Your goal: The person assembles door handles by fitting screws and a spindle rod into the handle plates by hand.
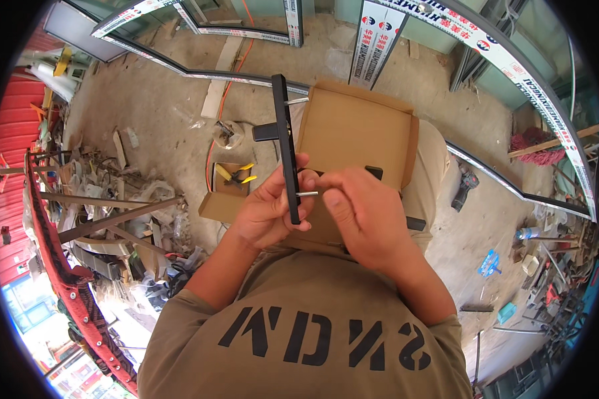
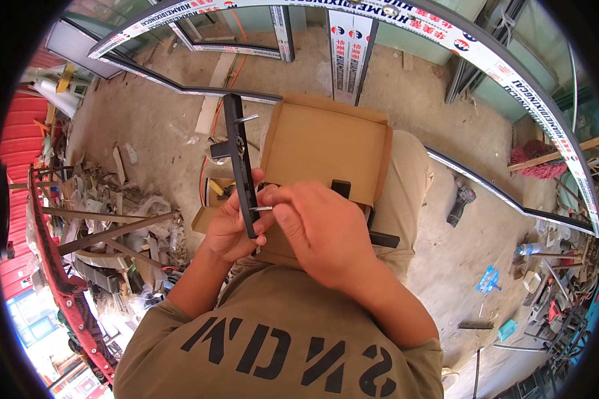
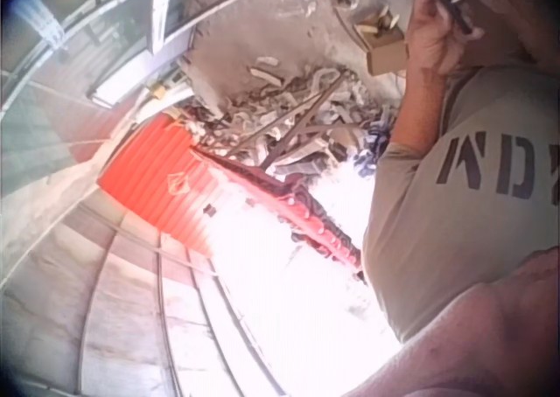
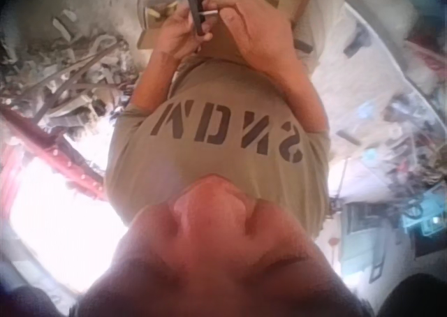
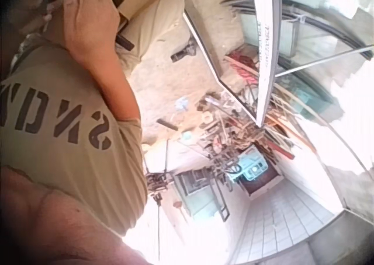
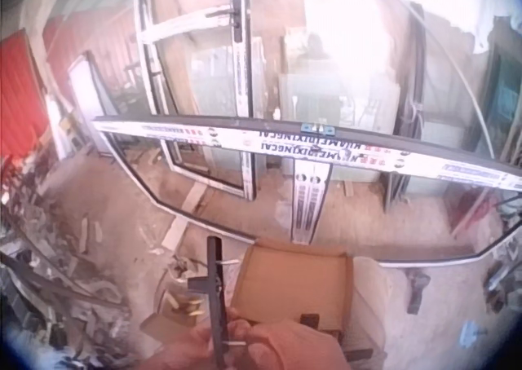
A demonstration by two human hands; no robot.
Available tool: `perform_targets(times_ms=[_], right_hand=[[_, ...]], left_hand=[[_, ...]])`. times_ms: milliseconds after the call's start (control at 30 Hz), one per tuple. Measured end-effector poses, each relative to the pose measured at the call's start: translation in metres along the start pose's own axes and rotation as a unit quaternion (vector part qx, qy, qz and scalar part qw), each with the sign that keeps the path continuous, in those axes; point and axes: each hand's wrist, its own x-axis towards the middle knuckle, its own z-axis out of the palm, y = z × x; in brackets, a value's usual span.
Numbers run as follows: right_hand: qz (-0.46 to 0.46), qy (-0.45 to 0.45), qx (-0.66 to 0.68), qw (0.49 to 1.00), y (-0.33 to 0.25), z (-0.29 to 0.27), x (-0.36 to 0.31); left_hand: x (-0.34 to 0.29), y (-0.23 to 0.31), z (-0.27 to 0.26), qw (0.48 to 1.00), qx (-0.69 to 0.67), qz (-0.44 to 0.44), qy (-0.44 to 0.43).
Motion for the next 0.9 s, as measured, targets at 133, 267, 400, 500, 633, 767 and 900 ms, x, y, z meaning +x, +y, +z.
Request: perform_targets(times_ms=[133,267,400,500,633,767,900], right_hand=[[-0.033,-0.016,-0.081,0.996,-0.004,0.005,0.000],[-0.024,-0.063,-0.064,0.996,-0.001,0.004,-0.004],[0.012,-0.096,0.004,0.995,0.002,-0.004,0.000],[0.019,-0.036,0.012,0.999,-0.001,-0.012,0.012],[0.093,0.038,0.050,0.994,-0.013,-0.031,0.039],[-0.055,0.070,-0.119,0.989,0.003,-0.027,0.045],[-0.068,0.091,-0.191,0.975,0.010,-0.019,0.040]], left_hand=[[-0.002,-0.001,-0.006,0.999,0.032,-0.017,0.007],[-0.002,0.001,-0.002,0.997,0.073,-0.037,-0.010],[-0.004,0.002,0.001,0.993,0.110,-0.048,0.001],[-0.001,0.002,0.003,0.993,0.103,-0.062,-0.010],[-0.002,0.005,0.014,0.990,0.112,-0.087,-0.017],[0.001,0.003,0.019,0.988,0.113,-0.103,-0.030],[0.004,0.001,0.038,0.989,0.095,-0.108,-0.038]])
